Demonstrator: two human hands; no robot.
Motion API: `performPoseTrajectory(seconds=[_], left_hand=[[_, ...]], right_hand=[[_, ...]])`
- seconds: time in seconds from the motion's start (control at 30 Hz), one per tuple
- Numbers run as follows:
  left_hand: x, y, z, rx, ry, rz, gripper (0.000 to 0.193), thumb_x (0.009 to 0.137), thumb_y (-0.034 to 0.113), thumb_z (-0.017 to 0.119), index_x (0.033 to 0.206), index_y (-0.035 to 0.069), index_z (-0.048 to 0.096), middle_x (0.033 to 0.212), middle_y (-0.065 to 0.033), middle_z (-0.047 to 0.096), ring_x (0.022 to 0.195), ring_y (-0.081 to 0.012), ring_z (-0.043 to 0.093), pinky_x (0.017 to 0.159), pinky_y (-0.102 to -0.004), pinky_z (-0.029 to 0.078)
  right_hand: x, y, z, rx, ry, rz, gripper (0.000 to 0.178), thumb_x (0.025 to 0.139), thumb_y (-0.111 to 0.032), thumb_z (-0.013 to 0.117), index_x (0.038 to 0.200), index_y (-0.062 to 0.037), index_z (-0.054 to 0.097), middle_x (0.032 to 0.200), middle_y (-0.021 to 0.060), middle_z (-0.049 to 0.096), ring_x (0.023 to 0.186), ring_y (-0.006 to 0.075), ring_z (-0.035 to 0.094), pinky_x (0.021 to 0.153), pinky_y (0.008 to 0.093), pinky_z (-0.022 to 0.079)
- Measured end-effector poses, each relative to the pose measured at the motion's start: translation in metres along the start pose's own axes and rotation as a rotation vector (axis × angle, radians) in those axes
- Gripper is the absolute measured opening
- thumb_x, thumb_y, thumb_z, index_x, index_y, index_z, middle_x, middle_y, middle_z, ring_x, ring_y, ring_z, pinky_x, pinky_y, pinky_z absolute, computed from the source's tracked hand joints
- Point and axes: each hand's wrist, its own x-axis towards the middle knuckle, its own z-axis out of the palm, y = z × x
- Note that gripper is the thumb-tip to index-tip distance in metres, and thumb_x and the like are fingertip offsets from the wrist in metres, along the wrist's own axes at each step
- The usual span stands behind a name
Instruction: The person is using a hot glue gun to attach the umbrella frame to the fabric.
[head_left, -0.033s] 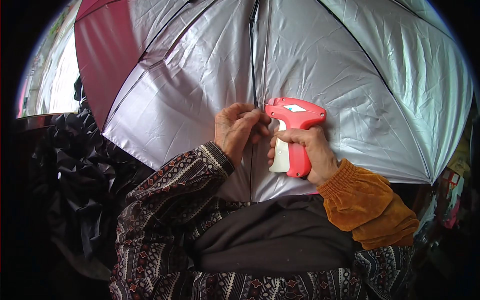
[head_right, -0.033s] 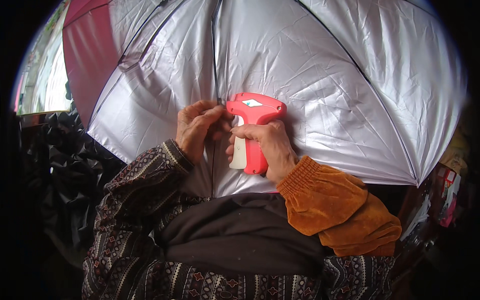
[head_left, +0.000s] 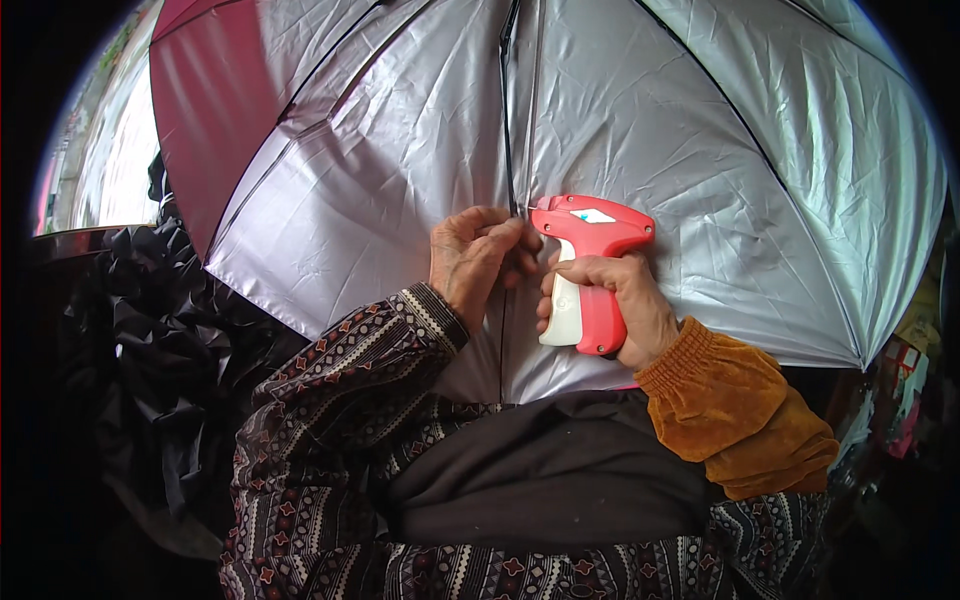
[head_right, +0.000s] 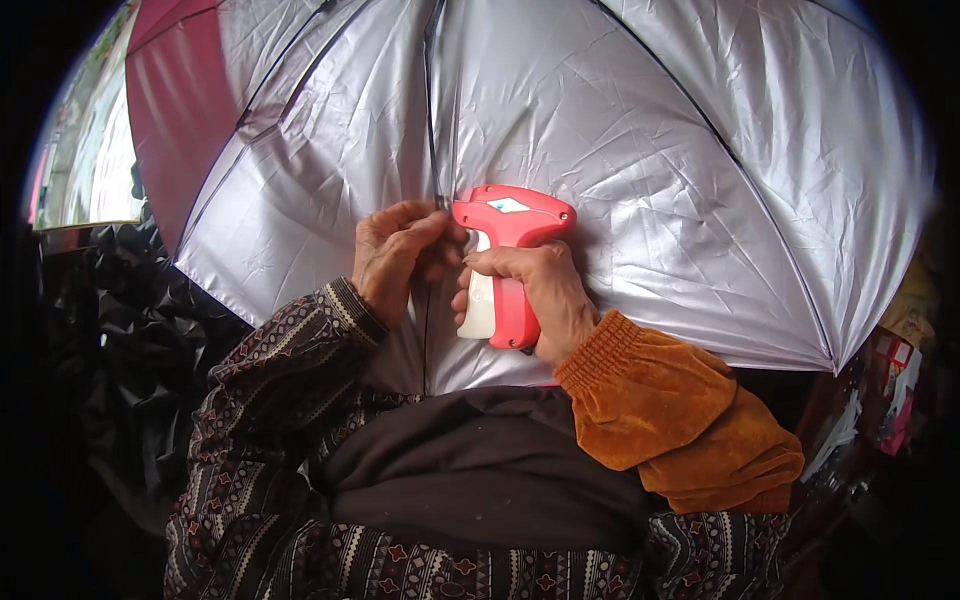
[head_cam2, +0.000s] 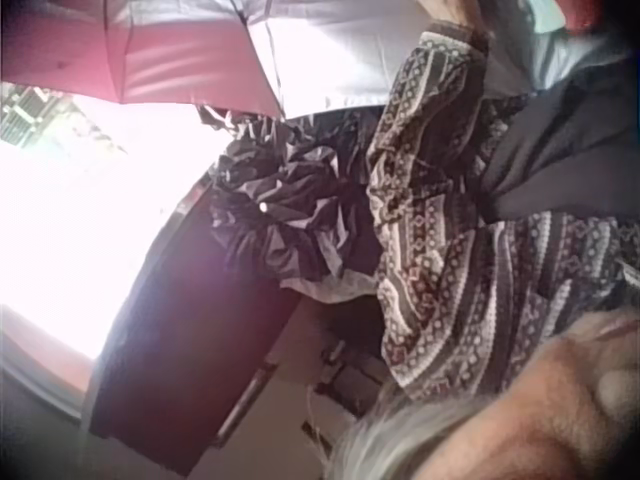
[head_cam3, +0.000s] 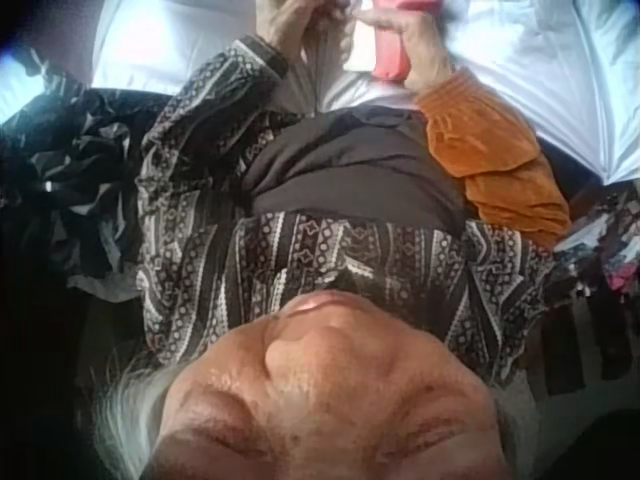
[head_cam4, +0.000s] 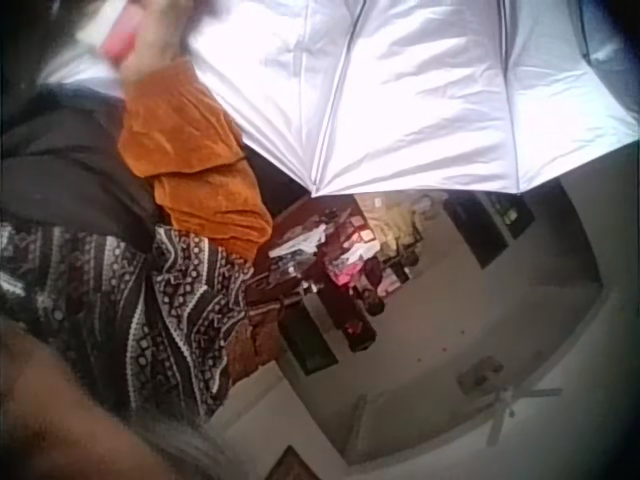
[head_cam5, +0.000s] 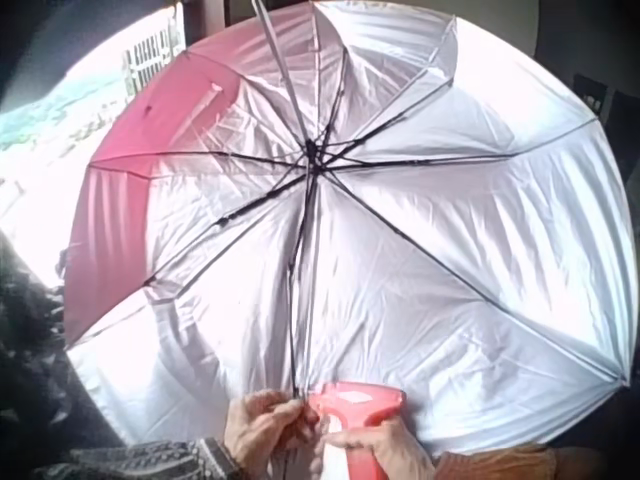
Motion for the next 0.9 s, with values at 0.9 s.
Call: performPoseTrajectory(seconds=[0.9], left_hand=[[0.006, -0.011, -0.003, 0.698, 0.081, 0.526, 0.014, 0.081, 0.006, 0.053, 0.071, -0.004, 0.054, 0.056, -0.0179, 0.053, 0.048, -0.0235, 0.054, 0.05, -0.0365, 0.042]], right_hand=[[0.017, -0.007, -0.005, -0.078, -0.036, 0.051, 0.016, 0.076, -0.012, 0.061, 0.083, 0.0006, 0.053, 0.064, 0.0082, 0.054, 0.051, 0.0179, 0.055, 0.048, 0.0313, 0.047]])
